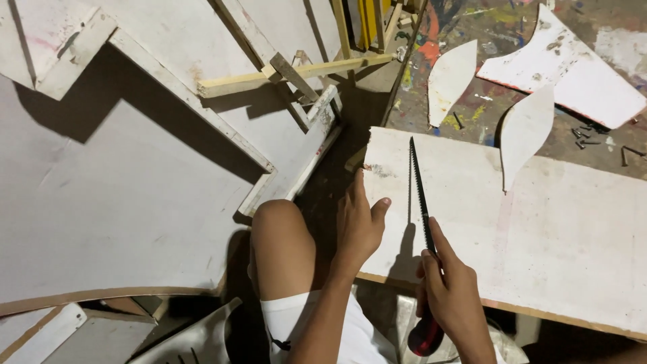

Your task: Cutting a thin white board using a hand saw while sitting on a low chair.

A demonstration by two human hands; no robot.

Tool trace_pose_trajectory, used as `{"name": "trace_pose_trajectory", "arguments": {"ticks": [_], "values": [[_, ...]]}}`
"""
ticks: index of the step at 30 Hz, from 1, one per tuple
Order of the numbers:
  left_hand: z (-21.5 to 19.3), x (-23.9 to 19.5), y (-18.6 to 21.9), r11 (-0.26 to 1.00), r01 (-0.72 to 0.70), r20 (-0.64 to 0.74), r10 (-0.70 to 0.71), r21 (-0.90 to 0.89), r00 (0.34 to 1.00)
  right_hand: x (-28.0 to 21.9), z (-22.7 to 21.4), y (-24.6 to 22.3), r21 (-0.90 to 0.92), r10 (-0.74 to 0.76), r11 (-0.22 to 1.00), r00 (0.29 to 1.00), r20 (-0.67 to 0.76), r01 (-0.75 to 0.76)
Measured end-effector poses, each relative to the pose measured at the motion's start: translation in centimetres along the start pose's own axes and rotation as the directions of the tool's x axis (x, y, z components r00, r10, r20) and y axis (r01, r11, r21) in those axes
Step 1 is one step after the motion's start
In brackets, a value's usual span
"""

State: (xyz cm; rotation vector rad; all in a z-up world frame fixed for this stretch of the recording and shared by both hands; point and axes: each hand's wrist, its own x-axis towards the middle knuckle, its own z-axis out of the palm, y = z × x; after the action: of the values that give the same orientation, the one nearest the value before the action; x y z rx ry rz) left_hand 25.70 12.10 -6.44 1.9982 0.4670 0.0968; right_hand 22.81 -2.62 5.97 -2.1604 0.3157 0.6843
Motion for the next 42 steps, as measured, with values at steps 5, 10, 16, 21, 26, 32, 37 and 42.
{"name": "trace_pose_trajectory", "arguments": {"ticks": [5,10,16,21,26,32,37,42], "values": [[0.1,0.0,-0.1,0.995,-0.065,-0.039,0.068,0.082,0.997,-0.9,0.7,-2.2,0.012,-0.019,1.0,1.0,-0.005,0.019],[0.1,0.1,0.4,0.994,-0.039,-0.045,0.044,0.1,0.998,-0.7,1.3,-3.1,-0.057,-0.03,0.998,1.0,-0.002,0.029],[0.3,0.2,0.3,0.996,-0.027,-0.041,0.031,0.084,0.999,0.7,1.7,-2.6,-0.132,-0.113,0.986,0.992,-0.056,0.105],[0.2,0.0,0.2,0.994,-0.073,-0.053,0.078,0.086,0.996,0.9,2.1,-3.1,-0.167,-0.127,0.979,0.99,-0.068,0.114],[0.1,0.1,0.3,0.99,-0.091,-0.062,0.098,0.106,0.993,0.8,2.0,-3.8,-0.121,-0.086,0.99,0.994,-0.061,0.079],[-0.3,0.1,0.8,0.999,0.04,0.012,-0.04,-0.003,0.999,0.7,2.3,-4.4,-0.136,-0.061,0.989,0.997,-0.041,0.055],[0.2,0.3,0.0,1.0,0.007,-0.023,-0.007,0.006,1.0,1.1,3.3,-4.9,-0.334,-0.012,0.942,1.0,-0.013,0.007],[0.1,1.4,-1.8,0.97,0.09,0.051,-0.081,-0.227,0.995,1.0,4.1,-6.1,-0.481,-0.02,0.876,1.0,0.008,0.021]]}}
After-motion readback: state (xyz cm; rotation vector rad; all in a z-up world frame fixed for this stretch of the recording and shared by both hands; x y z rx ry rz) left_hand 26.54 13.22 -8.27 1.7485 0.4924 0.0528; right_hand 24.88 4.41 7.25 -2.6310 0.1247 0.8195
